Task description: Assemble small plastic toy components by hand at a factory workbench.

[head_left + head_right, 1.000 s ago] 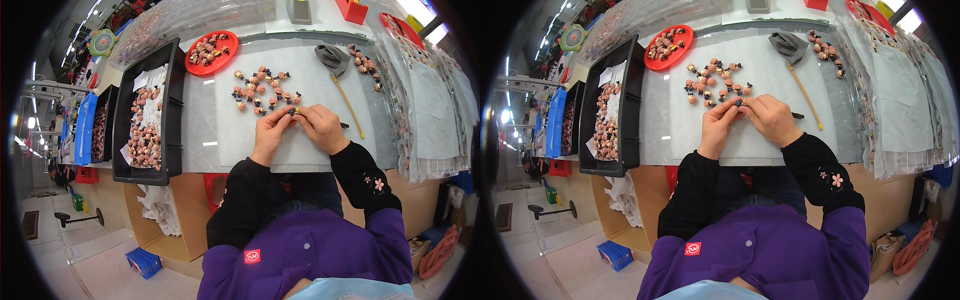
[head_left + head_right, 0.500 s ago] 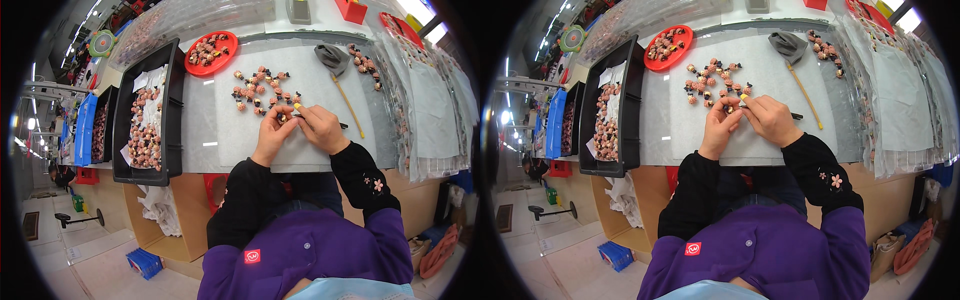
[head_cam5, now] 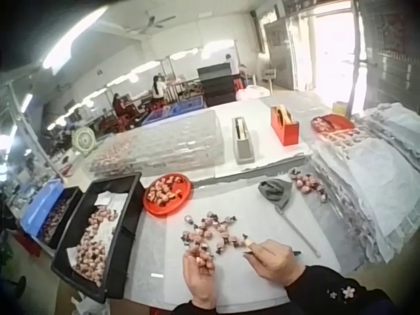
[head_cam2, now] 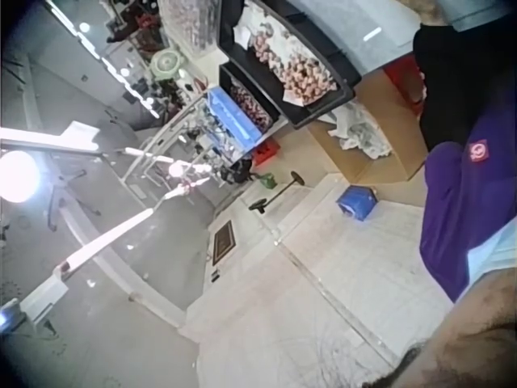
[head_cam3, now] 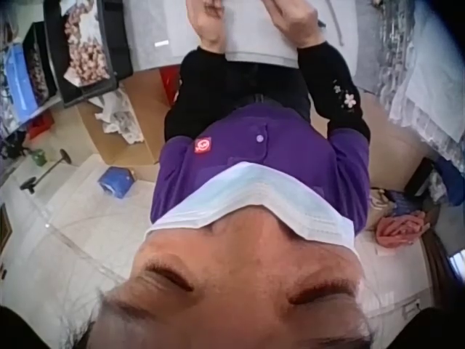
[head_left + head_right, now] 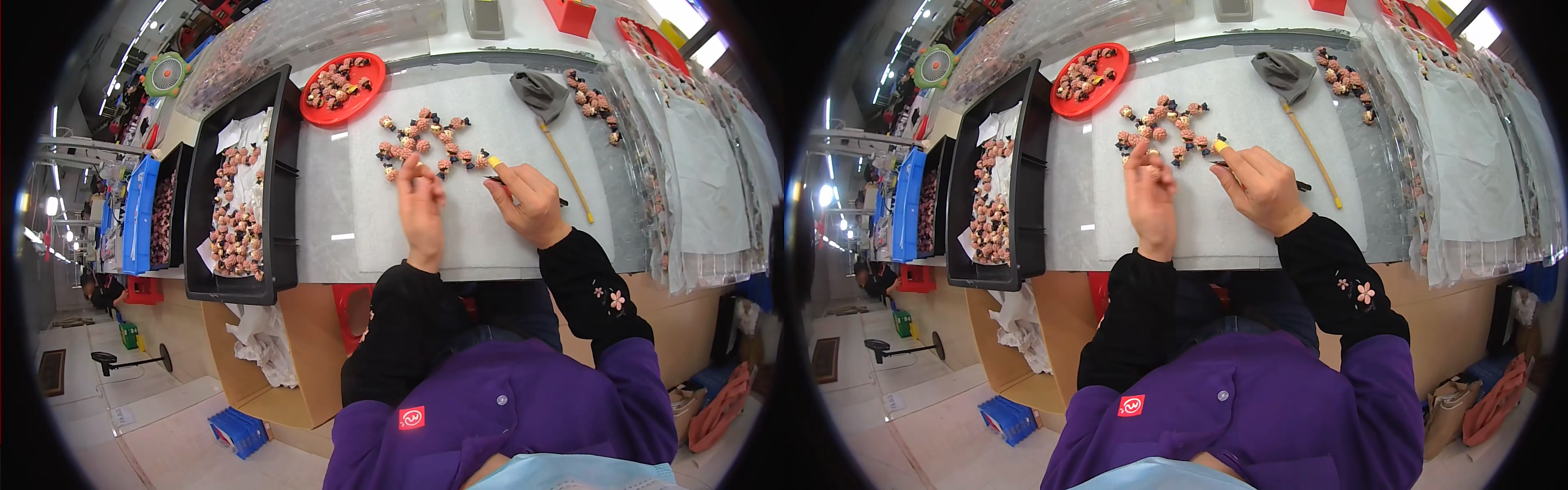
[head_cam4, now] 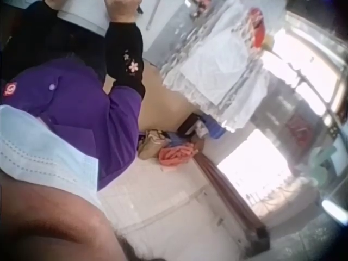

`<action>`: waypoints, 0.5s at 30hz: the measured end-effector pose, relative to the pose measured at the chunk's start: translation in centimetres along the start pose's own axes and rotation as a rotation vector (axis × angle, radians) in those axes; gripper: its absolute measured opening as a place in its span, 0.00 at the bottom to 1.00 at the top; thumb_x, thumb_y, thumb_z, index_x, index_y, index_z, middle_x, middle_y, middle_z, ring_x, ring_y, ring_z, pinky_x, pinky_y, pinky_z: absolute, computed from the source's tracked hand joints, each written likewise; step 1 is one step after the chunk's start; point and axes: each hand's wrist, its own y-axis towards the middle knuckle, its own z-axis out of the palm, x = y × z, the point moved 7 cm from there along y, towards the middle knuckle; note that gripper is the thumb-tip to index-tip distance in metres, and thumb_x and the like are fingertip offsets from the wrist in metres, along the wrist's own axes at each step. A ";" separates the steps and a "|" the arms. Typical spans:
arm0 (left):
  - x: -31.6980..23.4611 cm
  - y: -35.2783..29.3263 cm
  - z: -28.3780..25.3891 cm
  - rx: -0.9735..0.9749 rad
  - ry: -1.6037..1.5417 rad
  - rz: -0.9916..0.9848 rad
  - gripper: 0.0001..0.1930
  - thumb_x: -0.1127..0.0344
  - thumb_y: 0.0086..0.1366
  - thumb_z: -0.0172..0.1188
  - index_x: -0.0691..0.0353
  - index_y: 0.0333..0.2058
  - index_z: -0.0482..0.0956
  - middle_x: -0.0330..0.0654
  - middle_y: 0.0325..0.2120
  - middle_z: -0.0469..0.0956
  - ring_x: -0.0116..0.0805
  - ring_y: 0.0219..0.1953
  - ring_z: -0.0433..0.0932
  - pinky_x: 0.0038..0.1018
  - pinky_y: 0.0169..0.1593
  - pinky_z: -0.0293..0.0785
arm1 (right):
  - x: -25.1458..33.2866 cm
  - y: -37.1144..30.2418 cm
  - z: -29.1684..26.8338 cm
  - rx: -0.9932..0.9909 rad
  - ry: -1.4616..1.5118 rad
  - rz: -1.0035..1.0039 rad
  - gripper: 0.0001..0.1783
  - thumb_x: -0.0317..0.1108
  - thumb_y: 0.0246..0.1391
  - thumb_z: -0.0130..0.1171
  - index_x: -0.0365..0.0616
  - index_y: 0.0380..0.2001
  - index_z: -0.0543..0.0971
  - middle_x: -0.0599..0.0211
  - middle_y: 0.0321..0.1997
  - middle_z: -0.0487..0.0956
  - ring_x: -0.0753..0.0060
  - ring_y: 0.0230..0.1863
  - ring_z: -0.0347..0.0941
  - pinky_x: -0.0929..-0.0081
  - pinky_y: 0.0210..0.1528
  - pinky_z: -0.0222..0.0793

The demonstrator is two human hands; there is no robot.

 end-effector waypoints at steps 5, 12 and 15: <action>1.8 -0.8 2.4 0.324 0.315 -0.109 0.23 0.79 0.58 0.47 0.64 0.54 0.60 0.38 0.40 0.61 0.24 0.36 0.69 0.19 0.39 0.69 | 0.2 0.0 0.0 0.048 -0.024 0.004 0.10 0.29 0.41 0.60 0.39 0.30 0.75 0.68 0.18 0.71 0.70 0.18 0.66 0.75 0.18 0.62; 2.4 -1.0 1.7 0.265 0.307 -0.232 0.15 0.79 0.56 0.52 0.70 0.44 0.70 0.41 0.34 0.74 0.25 0.36 0.73 0.21 0.41 0.70 | 0.0 -0.3 0.5 0.063 -0.043 -0.031 0.08 0.30 0.39 0.61 0.42 0.25 0.74 0.70 0.18 0.72 0.70 0.19 0.67 0.75 0.19 0.63; 2.1 -1.0 2.1 0.263 0.270 -0.201 0.14 0.79 0.56 0.52 0.71 0.43 0.71 0.41 0.34 0.75 0.24 0.35 0.72 0.20 0.41 0.70 | -0.1 -0.3 0.5 0.065 -0.053 -0.028 0.08 0.31 0.38 0.62 0.43 0.25 0.75 0.70 0.19 0.72 0.70 0.19 0.67 0.76 0.19 0.63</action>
